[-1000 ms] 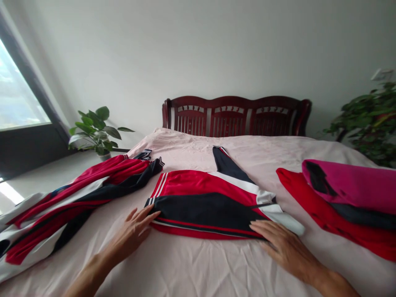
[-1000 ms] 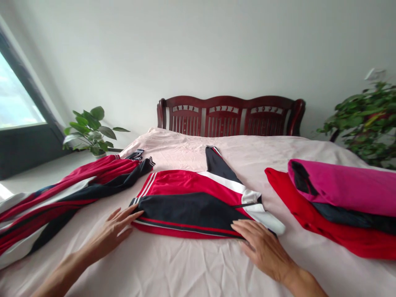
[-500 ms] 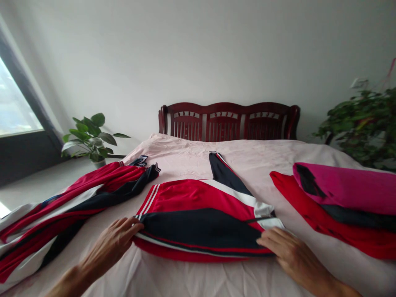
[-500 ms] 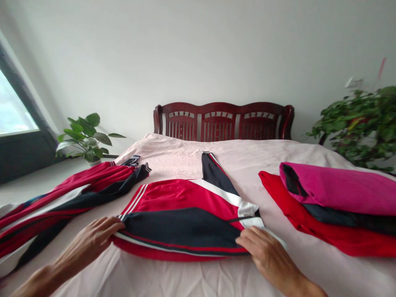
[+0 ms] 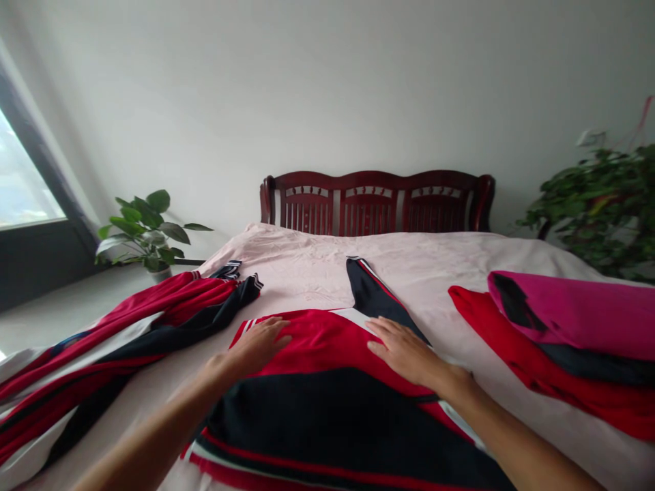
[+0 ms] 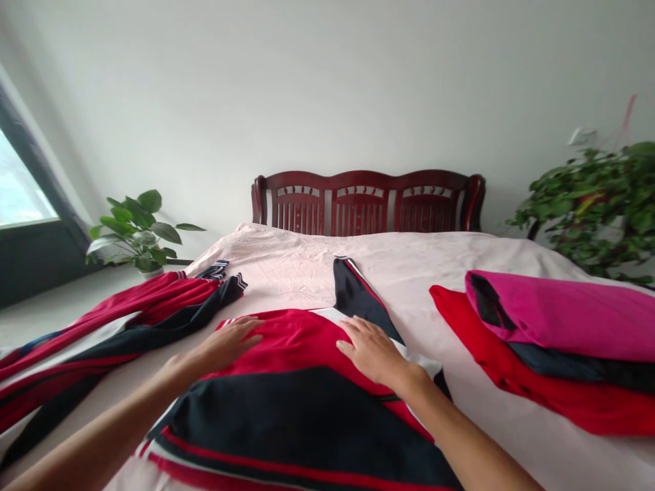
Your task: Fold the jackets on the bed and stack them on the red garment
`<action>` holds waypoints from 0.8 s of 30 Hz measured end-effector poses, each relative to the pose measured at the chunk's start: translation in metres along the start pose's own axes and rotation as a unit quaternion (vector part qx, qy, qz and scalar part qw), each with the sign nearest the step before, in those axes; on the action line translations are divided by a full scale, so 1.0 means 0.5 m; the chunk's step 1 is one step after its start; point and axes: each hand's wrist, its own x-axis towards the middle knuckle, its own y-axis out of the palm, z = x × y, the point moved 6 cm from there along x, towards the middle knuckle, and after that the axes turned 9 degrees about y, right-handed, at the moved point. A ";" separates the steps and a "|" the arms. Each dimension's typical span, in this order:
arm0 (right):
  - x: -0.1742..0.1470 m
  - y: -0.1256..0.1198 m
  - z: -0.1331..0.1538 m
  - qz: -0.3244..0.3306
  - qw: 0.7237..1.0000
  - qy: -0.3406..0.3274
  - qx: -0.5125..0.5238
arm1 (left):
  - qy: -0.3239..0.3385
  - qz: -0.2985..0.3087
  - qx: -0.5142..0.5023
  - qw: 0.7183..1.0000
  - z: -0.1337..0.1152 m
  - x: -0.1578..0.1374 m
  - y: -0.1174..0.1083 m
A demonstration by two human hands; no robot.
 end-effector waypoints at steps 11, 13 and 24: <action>0.067 0.182 -0.258 0.010 0.985 0.144 -0.093 | -0.066 0.013 0.058 0.996 0.132 0.018 0.158; 0.077 0.176 -0.272 0.011 0.981 0.179 -0.073 | -0.080 0.025 0.062 0.995 0.143 0.017 0.166; 0.194 0.123 -0.307 0.008 0.913 0.407 -0.007 | -0.103 0.015 0.053 0.993 0.144 0.021 0.175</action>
